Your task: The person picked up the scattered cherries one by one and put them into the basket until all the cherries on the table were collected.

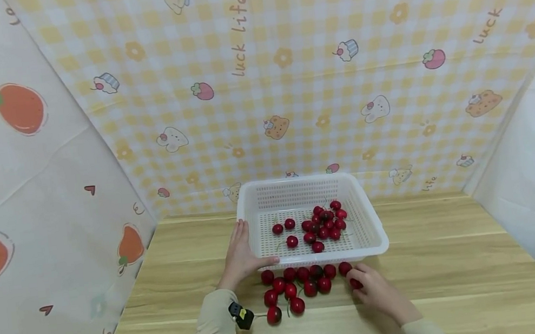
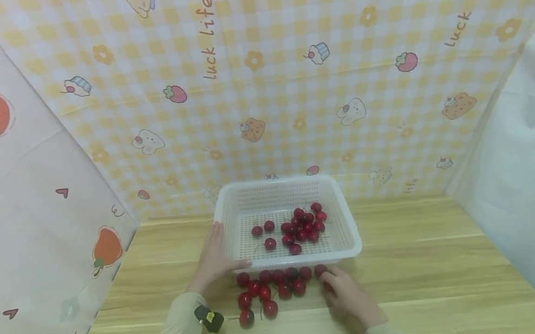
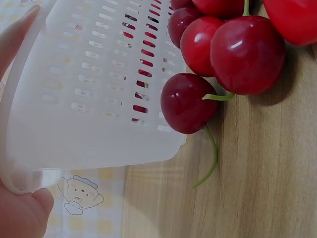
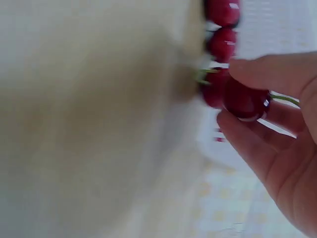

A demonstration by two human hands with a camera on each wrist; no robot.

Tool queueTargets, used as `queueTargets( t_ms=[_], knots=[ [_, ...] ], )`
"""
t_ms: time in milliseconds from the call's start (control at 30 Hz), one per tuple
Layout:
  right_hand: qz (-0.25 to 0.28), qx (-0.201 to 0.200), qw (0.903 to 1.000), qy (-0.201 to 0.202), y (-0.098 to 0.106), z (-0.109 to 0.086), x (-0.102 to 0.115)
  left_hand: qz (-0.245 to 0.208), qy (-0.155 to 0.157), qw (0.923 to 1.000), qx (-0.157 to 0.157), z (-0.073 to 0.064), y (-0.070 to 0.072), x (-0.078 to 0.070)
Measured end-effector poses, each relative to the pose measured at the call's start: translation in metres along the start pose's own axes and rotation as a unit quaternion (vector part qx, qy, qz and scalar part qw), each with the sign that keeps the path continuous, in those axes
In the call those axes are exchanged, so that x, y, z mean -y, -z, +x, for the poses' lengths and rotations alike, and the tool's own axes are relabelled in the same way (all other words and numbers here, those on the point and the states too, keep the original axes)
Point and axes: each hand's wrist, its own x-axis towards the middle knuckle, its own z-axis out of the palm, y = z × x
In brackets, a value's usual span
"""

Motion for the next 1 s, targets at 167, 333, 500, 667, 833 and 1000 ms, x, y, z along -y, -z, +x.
queueTargets(
  t_ms=[167, 333, 500, 667, 833, 1000],
  knots=[
    [0.017, 0.029, 0.9994, 0.013, 0.025, 0.014, 0.015, 0.006, -0.007, 1.0, -0.003, 0.0, -0.001, 0.001],
    [0.045, 0.037, 0.9975, 0.039, 0.061, 0.038, 0.032, 0.004, -0.009, 0.9999, -0.002, 0.0, -0.001, 0.002],
    [0.034, 0.01, 0.9972, 0.066, 0.096, 0.071, 0.028, 0.004, -0.006, 1.0, -0.001, 0.0, -0.001, 0.001],
    [0.039, 0.042, 0.997, 0.053, 0.12, 0.11, 0.009, -0.013, -0.003, 0.9999, -0.001, -0.002, 0.002, -0.002],
    [0.011, 0.111, 0.9938, -0.007, 0.13, 0.154, -0.017, -0.012, -0.003, 0.9999, 0.0, -0.003, 0.002, -0.003],
    [0.033, 0.147, 0.988, -0.036, 0.116, 0.194, -0.054, -0.013, -0.003, 0.9999, -0.006, -0.002, 0.002, -0.003]
  ],
)
